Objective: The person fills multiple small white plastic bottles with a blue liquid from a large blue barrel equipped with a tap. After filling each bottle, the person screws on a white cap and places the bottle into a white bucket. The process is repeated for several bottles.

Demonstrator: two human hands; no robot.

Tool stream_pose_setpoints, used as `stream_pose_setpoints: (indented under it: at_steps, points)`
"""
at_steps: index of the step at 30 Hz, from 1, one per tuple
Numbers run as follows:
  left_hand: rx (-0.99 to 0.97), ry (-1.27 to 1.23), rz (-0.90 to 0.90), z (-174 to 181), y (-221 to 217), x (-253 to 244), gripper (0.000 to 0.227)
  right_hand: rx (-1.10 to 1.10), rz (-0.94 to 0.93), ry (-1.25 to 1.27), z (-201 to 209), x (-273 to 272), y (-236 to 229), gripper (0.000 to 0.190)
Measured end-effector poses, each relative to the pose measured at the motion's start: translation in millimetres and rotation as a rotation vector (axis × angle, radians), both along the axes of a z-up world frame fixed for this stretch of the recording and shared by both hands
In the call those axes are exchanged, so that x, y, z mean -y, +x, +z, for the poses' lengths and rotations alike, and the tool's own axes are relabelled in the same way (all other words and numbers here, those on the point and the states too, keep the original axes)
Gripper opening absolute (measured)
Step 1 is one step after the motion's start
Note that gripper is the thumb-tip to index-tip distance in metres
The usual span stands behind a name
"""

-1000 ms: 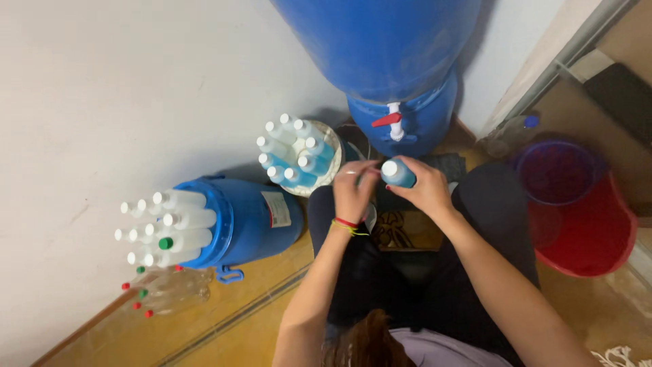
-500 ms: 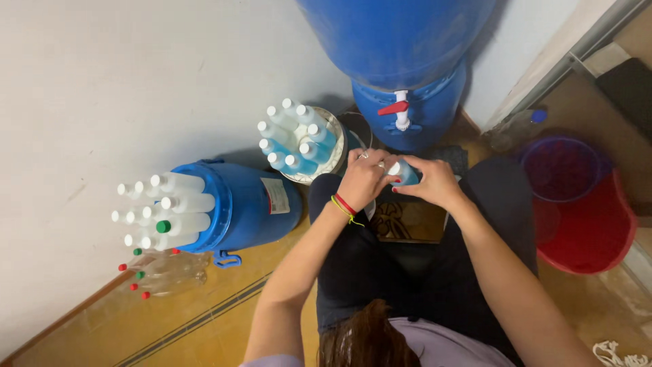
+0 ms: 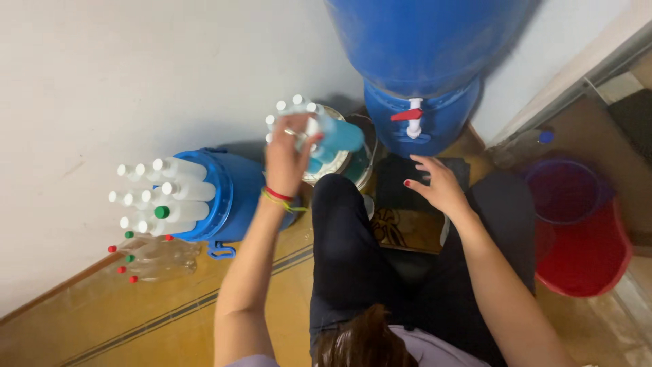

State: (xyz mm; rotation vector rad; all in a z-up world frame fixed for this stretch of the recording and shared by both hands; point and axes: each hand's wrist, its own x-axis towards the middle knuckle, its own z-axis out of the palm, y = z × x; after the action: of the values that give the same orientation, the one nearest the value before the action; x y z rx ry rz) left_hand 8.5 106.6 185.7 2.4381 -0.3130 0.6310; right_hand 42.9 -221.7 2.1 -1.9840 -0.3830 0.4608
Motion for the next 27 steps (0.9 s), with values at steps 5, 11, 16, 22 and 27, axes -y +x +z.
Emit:
stream_pose_setpoints:
  at_steps: [5,11,16,22,27]
  points:
    - [0.073,0.147,0.262,-27,37,-105,0.038,0.022,-0.045,-0.006,-18,-4,4,0.053]
    - [-0.082,0.21,0.401,-112,73,-175,0.038,-0.013,-0.011,-0.036,-8,-7,-2,0.045]
    - [-0.23,0.233,0.415,-203,91,-205,0.04,-0.039,-0.02,-0.024,4,-9,-5,0.041]
    - [-0.431,0.3,0.402,-258,103,-204,0.038,-0.055,-0.03,-0.054,1,-11,-3,0.039]
    - [-0.493,0.386,0.393,-294,116,-207,0.039,-0.027,-0.009,-0.09,-2,-15,-2,0.038]
